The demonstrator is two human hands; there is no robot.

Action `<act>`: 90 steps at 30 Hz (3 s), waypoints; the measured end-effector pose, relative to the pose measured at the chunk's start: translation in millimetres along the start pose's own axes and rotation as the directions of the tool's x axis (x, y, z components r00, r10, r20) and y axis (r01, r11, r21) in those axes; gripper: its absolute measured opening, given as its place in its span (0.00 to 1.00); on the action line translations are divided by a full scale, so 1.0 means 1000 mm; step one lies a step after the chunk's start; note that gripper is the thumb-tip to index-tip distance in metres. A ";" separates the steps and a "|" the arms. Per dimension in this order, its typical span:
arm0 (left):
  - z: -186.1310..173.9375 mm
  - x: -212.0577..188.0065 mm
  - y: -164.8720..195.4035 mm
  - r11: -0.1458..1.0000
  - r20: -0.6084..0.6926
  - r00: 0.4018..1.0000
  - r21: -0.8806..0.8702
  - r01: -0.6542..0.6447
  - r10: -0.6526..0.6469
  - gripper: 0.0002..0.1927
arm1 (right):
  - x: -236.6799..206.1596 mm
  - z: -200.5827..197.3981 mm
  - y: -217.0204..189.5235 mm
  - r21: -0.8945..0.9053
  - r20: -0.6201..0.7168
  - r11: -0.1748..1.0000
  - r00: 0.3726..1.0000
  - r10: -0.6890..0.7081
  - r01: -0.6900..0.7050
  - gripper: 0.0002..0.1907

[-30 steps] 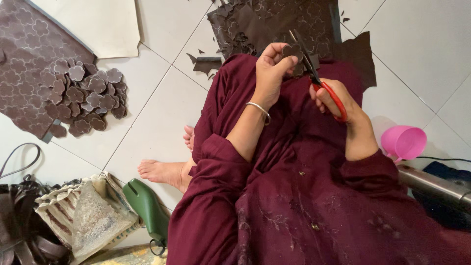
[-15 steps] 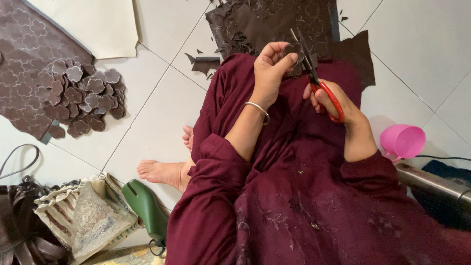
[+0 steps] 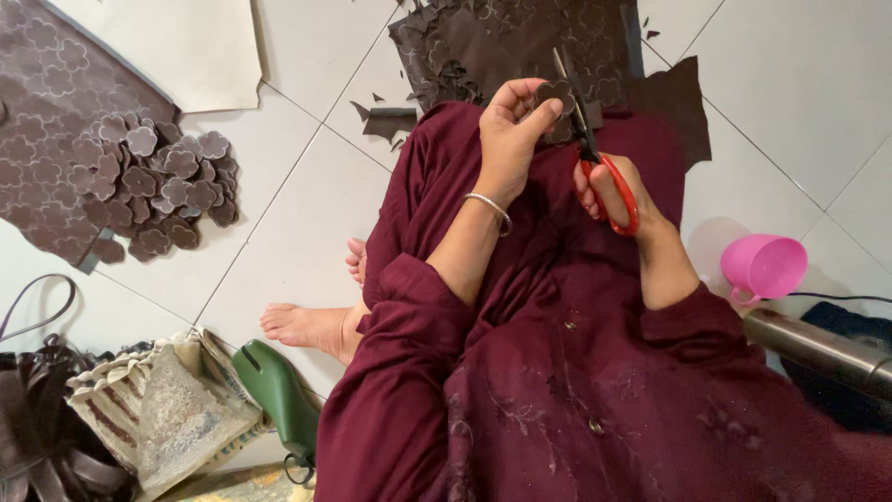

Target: The person sits on the floor cutting flower-shaped pieces from brown patterned leather using red-handled scissors, trimming around pre-marked outlines. They set each finished flower onto a growing pile of cut pieces on the floor and pick up new leather sections to continue cutting.

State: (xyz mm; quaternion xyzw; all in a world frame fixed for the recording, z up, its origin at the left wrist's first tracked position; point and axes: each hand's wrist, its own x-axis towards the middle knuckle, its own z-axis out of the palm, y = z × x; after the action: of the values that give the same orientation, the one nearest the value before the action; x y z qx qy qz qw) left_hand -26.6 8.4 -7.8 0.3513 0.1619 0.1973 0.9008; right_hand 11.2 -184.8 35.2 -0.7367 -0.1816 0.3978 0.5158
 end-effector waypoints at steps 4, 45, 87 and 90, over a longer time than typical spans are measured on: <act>-0.003 0.000 -0.003 1.000 0.014 1.000 0.002 -0.012 0.012 0.12 | 0.000 -0.002 0.005 0.057 -0.023 0.997 0.999 -0.045 0.046 0.42; -0.001 0.081 0.047 0.268 0.317 0.881 0.868 -0.419 0.351 0.16 | 0.026 -0.053 0.064 0.944 0.176 0.311 0.965 -0.194 -0.110 0.31; -0.009 -0.004 -0.021 0.968 0.029 0.968 0.012 0.251 -0.251 0.11 | -0.004 0.011 0.001 0.127 -0.314 0.992 0.949 0.037 0.003 0.17; -0.011 0.004 -0.018 0.970 0.019 0.972 -0.063 0.233 -0.233 0.11 | -0.007 0.007 0.007 -0.037 -0.109 0.991 0.985 -0.136 0.132 0.26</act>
State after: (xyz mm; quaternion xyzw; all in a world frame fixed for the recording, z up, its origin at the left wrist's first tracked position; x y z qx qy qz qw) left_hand -23.6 4.2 -28.3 0.3017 0.1905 0.0934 0.9295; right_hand 0.8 -187.9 30.8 -0.7513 -0.2075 0.3180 0.5398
